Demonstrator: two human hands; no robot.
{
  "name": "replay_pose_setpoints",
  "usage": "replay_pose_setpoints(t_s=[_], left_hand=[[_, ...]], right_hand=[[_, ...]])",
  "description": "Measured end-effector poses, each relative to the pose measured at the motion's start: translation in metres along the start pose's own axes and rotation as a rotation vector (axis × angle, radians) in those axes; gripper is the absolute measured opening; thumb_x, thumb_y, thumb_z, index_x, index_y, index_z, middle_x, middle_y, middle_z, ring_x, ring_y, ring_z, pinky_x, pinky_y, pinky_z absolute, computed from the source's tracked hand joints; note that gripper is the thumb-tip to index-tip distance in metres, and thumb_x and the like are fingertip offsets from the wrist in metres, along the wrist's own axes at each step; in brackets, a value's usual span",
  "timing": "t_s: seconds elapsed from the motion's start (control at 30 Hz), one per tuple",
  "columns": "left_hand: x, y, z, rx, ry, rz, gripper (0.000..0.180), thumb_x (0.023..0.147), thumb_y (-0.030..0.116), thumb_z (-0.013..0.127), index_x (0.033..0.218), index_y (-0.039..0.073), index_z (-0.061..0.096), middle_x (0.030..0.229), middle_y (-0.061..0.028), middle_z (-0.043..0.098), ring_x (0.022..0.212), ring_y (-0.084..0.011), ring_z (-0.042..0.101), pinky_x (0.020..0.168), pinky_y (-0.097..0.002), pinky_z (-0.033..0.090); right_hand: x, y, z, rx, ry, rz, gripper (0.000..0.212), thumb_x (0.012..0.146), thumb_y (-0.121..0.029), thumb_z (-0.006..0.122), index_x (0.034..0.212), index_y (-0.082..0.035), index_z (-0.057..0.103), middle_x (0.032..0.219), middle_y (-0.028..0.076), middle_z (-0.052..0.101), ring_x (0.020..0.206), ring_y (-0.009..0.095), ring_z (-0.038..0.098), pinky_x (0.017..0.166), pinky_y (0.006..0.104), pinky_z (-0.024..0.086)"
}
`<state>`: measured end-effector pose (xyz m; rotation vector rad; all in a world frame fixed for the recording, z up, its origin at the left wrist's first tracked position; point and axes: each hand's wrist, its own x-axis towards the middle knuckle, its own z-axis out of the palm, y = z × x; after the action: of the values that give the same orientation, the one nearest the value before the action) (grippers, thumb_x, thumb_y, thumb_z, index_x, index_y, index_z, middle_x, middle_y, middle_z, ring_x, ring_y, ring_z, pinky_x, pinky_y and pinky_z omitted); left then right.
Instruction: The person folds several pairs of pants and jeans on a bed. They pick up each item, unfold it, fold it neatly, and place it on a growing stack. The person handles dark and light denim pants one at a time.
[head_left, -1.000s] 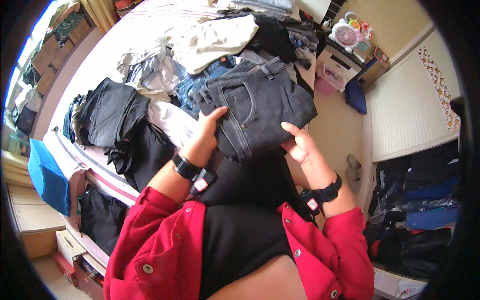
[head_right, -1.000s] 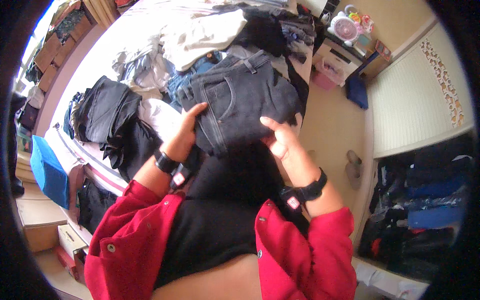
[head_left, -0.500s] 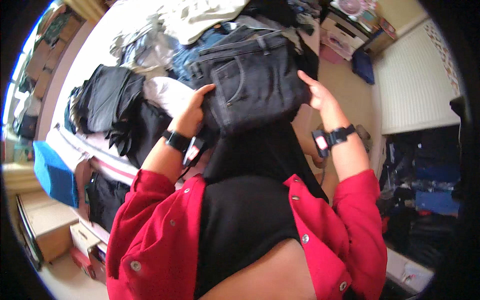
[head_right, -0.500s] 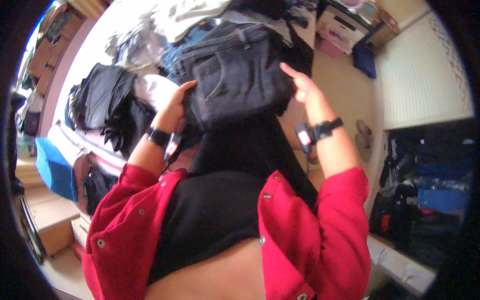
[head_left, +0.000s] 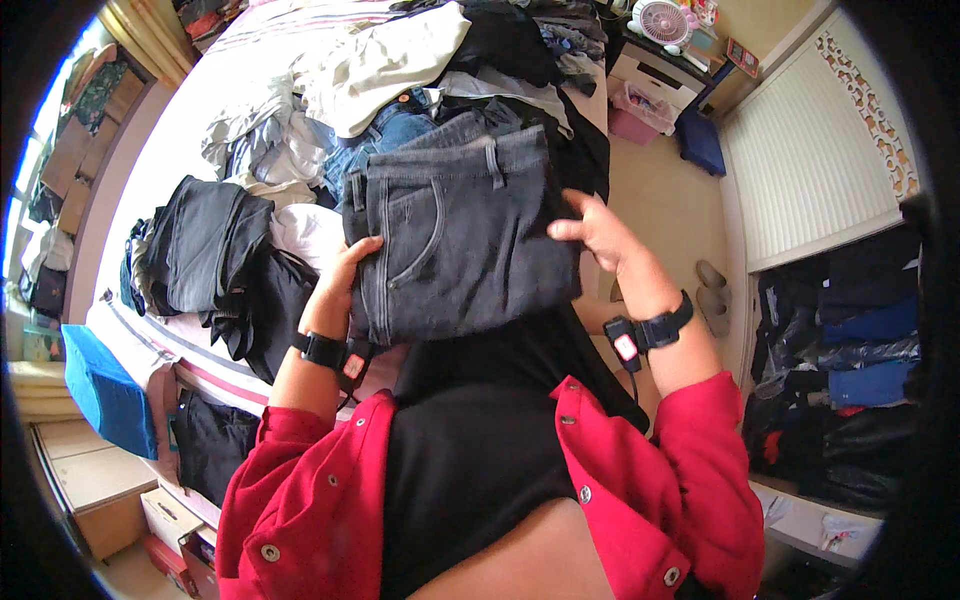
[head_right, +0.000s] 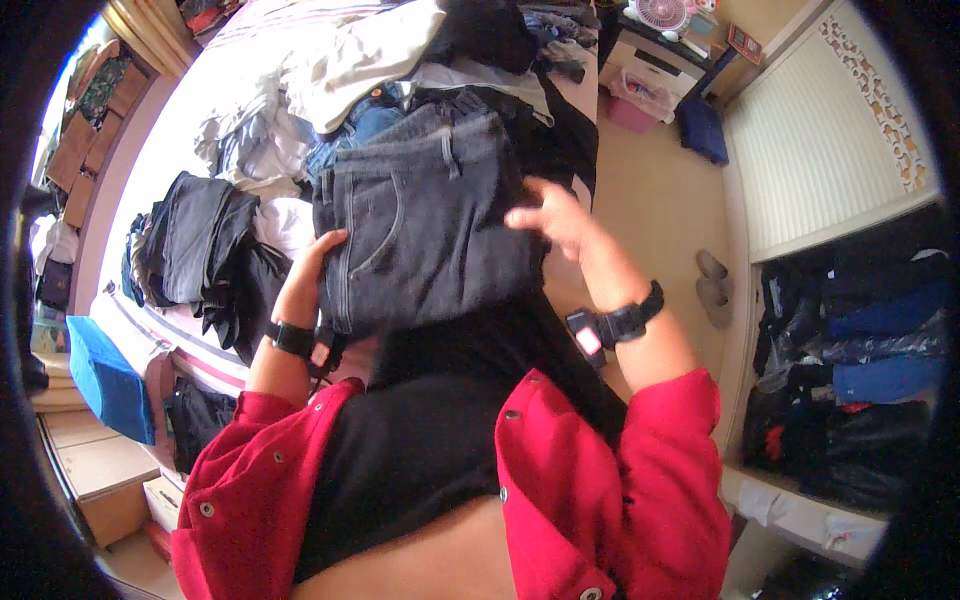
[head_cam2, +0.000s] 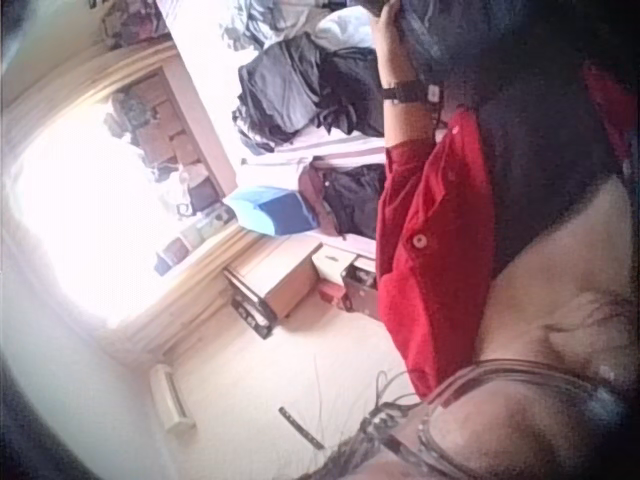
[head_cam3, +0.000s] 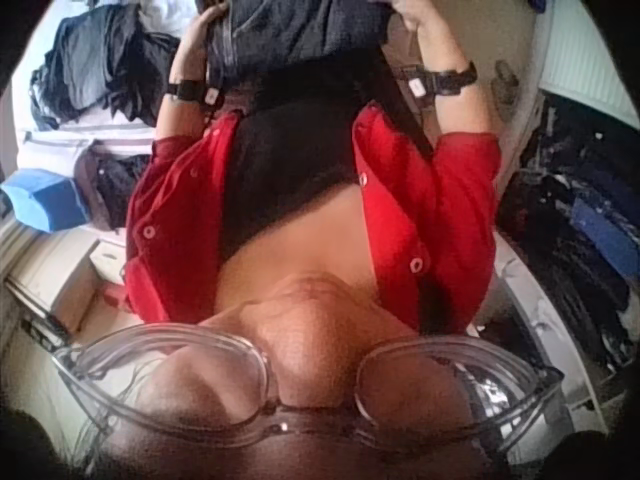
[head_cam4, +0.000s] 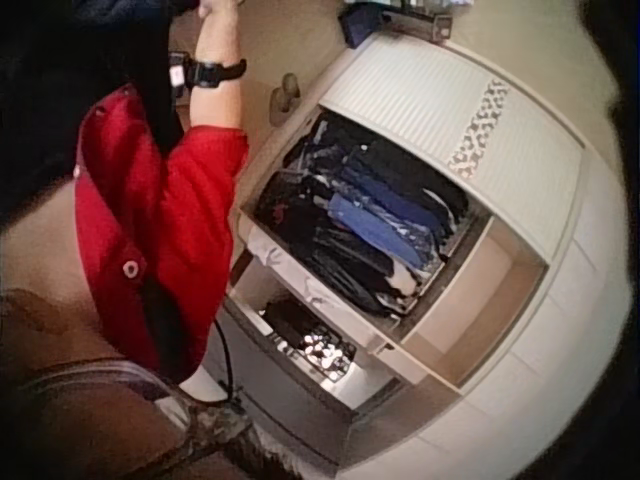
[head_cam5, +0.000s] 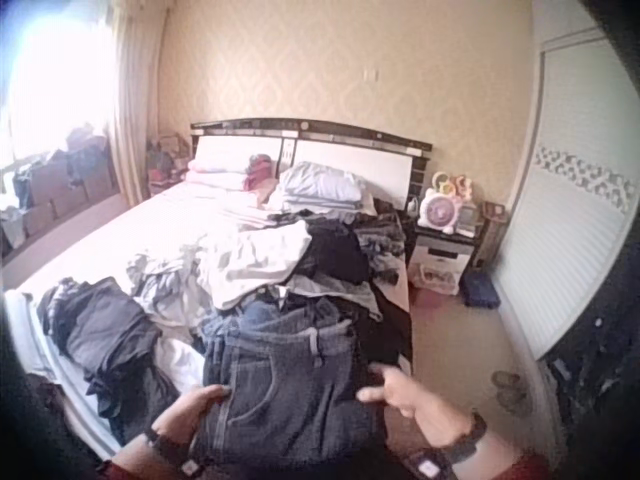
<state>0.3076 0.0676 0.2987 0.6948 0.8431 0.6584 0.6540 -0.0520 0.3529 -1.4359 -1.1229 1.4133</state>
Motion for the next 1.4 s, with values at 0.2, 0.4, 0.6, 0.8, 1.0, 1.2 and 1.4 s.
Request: replay_pose_setpoints(t_s=[0.2, 0.4, 0.6, 0.8, 1.0, 1.2, 1.4], left_hand=[[0.011, -0.033, -0.019, 0.202, 0.147, 0.243, 0.077, 0.076, 0.01, 0.068, 0.137, 0.008, 0.022, 0.109, -0.0157, 0.056, 0.087, -0.0223, 0.059, 0.076, -0.0343, 0.05], [0.019, -0.032, -0.026, 0.352, 0.248, 0.197, 0.069, 0.076, 0.021, 0.074, 0.129, 0.006, 0.033, 0.106, -0.0152, 0.054, 0.086, -0.0223, 0.058, 0.072, -0.0331, 0.05], [0.043, -0.018, -0.016, 0.49, 0.371, 0.279, 0.067, 0.07, 0.023, 0.079, 0.119, -0.002, 0.042, 0.104, -0.016, 0.056, 0.085, -0.0219, 0.059, 0.07, -0.0353, 0.051], [0.043, -0.013, -0.014, 0.112, 0.167, -0.026, 0.052, 0.075, 0.016, 0.074, 0.116, 0.001, 0.046, 0.094, -0.0138, 0.063, 0.073, -0.0238, 0.064, 0.06, -0.039, 0.055], [0.022, -0.02, -0.021, -0.032, 0.285, 0.072, 0.037, 0.081, 0.014, 0.067, 0.112, 0.002, 0.05, 0.094, -0.0109, 0.064, 0.079, -0.0227, 0.065, 0.07, -0.0376, 0.055], [0.019, -0.023, -0.023, -0.058, 0.172, 0.039, 0.035, 0.085, 0.016, 0.063, 0.115, 0.005, 0.049, 0.1, -0.0102, 0.063, 0.081, -0.0231, 0.064, 0.073, -0.0362, 0.055], [0.033, -0.02, -0.021, 0.008, 0.118, -0.01, 0.034, 0.084, 0.016, 0.064, 0.114, 0.007, 0.051, 0.092, -0.009, 0.065, 0.071, -0.0208, 0.064, 0.062, -0.0357, 0.056]], right_hand=[[0.009, 0.018, 0.008, 0.021, 0.285, 0.044, 0.032, 0.084, -0.029, 0.064, 0.109, -0.013, 0.054, 0.1, 0.003, 0.055, 0.092, 0.011, 0.048, 0.072, 0.0317, 0.04], [-0.005, 0.033, 0.005, -0.239, 0.281, 0.012, 0.024, 0.082, -0.013, 0.066, 0.101, -0.001, 0.056, 0.094, 0.004, 0.058, 0.086, 0.014, 0.053, 0.077, 0.0277, 0.044], [0.001, 0.034, 0.017, -0.365, 0.301, -0.086, 0.041, 0.074, -0.001, 0.065, 0.113, -0.002, 0.049, 0.102, 0.007, 0.054, 0.091, 0.017, 0.052, 0.081, 0.0291, 0.043], [0.0, 0.02, 0.02, -0.087, 0.171, -0.075, 0.034, 0.08, -0.007, 0.066, 0.109, -0.002, 0.05, 0.102, 0.005, 0.055, 0.089, 0.012, 0.053, 0.08, 0.0253, 0.043], [-0.014, 0.028, 0.022, 0.03, 0.191, -0.137, 0.037, 0.085, -0.021, 0.066, 0.11, 0.002, 0.052, 0.101, 0.006, 0.059, 0.091, 0.011, 0.055, 0.082, 0.0267, 0.044], [-0.012, 0.042, 0.009, 0.165, 0.224, 0.077, 0.049, 0.088, -0.03, 0.06, 0.119, 0.006, 0.049, 0.107, 0.009, 0.059, 0.097, 0.014, 0.054, 0.087, 0.0287, 0.043], [-0.002, 0.034, 0.012, -0.087, 0.347, -0.02, 0.036, 0.086, -0.017, 0.062, 0.116, -0.001, 0.05, 0.104, 0.011, 0.059, 0.091, 0.016, 0.055, 0.083, 0.0297, 0.045]])
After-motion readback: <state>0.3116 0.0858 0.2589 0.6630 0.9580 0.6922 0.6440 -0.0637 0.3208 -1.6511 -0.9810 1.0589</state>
